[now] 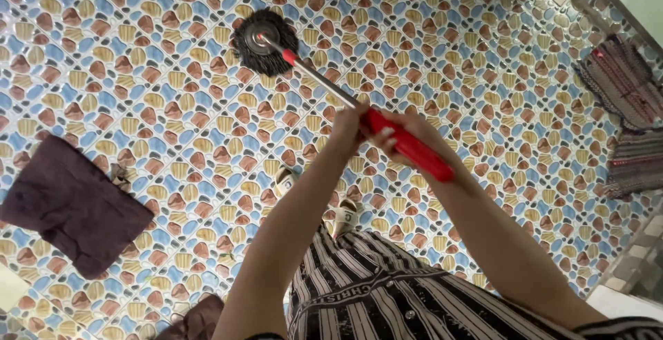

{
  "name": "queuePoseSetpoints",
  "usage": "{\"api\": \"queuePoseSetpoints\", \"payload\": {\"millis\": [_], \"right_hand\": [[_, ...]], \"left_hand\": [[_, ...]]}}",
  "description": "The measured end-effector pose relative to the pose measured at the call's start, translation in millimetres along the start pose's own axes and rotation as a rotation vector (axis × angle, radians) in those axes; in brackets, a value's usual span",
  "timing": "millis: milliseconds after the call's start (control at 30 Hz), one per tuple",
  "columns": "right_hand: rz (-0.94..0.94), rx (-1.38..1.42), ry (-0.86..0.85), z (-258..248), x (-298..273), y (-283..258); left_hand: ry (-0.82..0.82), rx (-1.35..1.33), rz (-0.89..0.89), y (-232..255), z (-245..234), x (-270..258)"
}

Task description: The person uses a red-handled spin mop to clean a patterned tiled floor. They repeatedly press down and twist the mop head to spin it, then push it across the floor in short strokes, moving around a small area near a dark cloth and stacked mats.

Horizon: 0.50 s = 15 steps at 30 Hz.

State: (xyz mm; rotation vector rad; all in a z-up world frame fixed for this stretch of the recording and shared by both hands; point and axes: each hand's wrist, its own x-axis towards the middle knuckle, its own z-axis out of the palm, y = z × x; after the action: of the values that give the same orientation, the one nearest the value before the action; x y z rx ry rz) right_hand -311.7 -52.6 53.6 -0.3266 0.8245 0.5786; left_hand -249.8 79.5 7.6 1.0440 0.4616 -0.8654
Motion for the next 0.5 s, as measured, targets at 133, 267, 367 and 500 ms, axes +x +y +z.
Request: {"api": "queuePoseSetpoints", "payload": {"millis": [133,267,367,500], "right_hand": [[0.015,0.000,-0.092,20.3,76.0,-14.2],[0.021,-0.101,-0.003,31.1,120.2,-3.2],[0.004,-0.139,0.004,32.2,105.8,16.6],[0.037,-0.133,0.027,-1.1,58.9,42.8]], "left_hand": [[0.229,0.103,0.149,3.9,-49.2,108.1],[0.475,0.351,0.256,9.9,-81.5,135.9],[0.461,0.339,0.220,8.9,-71.6,91.1],[0.383,0.377,0.186,-36.2,-62.1,47.6]]}}
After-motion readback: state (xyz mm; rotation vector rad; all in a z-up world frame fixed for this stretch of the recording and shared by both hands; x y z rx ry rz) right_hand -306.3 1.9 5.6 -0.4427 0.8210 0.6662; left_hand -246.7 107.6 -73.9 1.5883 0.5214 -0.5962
